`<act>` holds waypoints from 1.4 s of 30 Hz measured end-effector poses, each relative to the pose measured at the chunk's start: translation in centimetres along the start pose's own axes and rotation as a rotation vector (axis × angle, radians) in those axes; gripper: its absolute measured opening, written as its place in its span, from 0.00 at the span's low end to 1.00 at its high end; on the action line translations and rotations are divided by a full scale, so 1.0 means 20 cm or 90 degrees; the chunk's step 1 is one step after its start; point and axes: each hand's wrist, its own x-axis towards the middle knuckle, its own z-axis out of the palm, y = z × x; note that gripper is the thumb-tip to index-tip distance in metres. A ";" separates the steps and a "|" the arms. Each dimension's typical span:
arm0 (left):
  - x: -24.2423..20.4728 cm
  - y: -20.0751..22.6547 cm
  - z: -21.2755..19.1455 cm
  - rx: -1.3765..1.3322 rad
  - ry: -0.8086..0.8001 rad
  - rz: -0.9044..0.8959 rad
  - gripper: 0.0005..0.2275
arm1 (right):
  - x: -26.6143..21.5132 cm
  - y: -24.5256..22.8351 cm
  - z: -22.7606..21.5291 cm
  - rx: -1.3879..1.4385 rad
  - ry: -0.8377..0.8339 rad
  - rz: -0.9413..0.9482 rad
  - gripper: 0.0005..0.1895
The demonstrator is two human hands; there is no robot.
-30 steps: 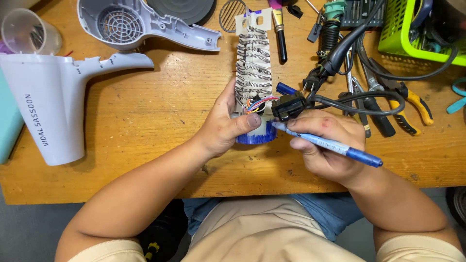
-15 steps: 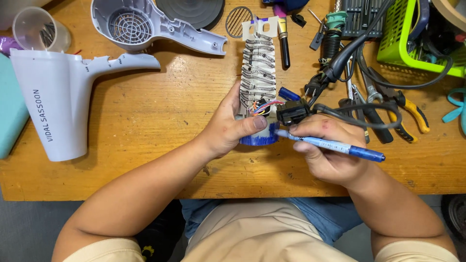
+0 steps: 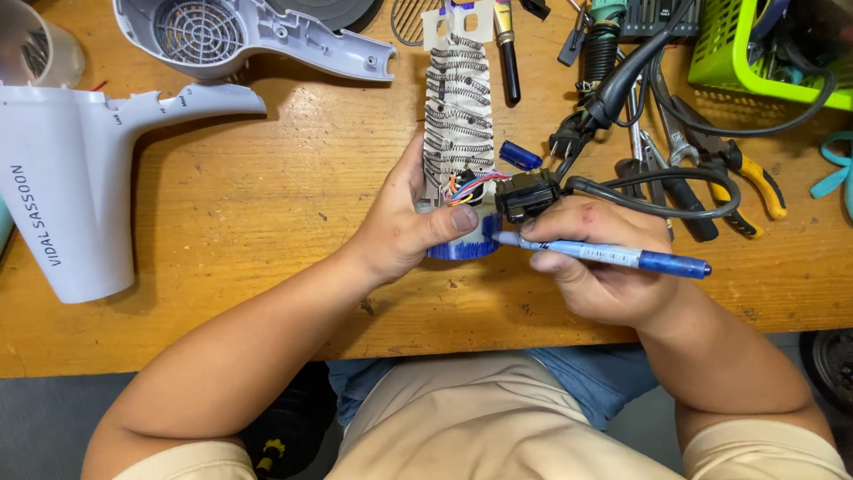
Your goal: The recorder is inspecting and marking the internal heating element components of a disassembled hair dryer.
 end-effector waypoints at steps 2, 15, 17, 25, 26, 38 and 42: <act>-0.01 0.00 0.04 -0.015 0.009 0.000 0.35 | -0.01 0.03 0.00 -0.019 0.009 -0.005 0.13; 0.00 0.01 0.01 0.011 -0.009 0.004 0.36 | -0.03 0.03 0.00 -0.037 0.012 -0.010 0.12; -0.01 0.02 0.02 0.010 -0.003 0.000 0.36 | -0.02 0.04 0.00 -0.046 0.009 -0.011 0.12; 0.01 0.06 0.03 0.028 -0.010 0.004 0.36 | 0.01 0.00 -0.01 0.005 -0.014 0.020 0.14; 0.01 0.05 0.03 0.022 -0.006 0.004 0.37 | 0.01 0.01 -0.01 0.007 -0.010 0.012 0.14; 0.00 0.03 0.04 0.002 0.004 0.004 0.37 | 0.01 0.01 0.00 -0.022 -0.008 -0.012 0.15; -0.01 0.02 0.03 -0.008 0.006 -0.003 0.36 | 0.02 0.01 0.01 0.013 0.010 -0.015 0.15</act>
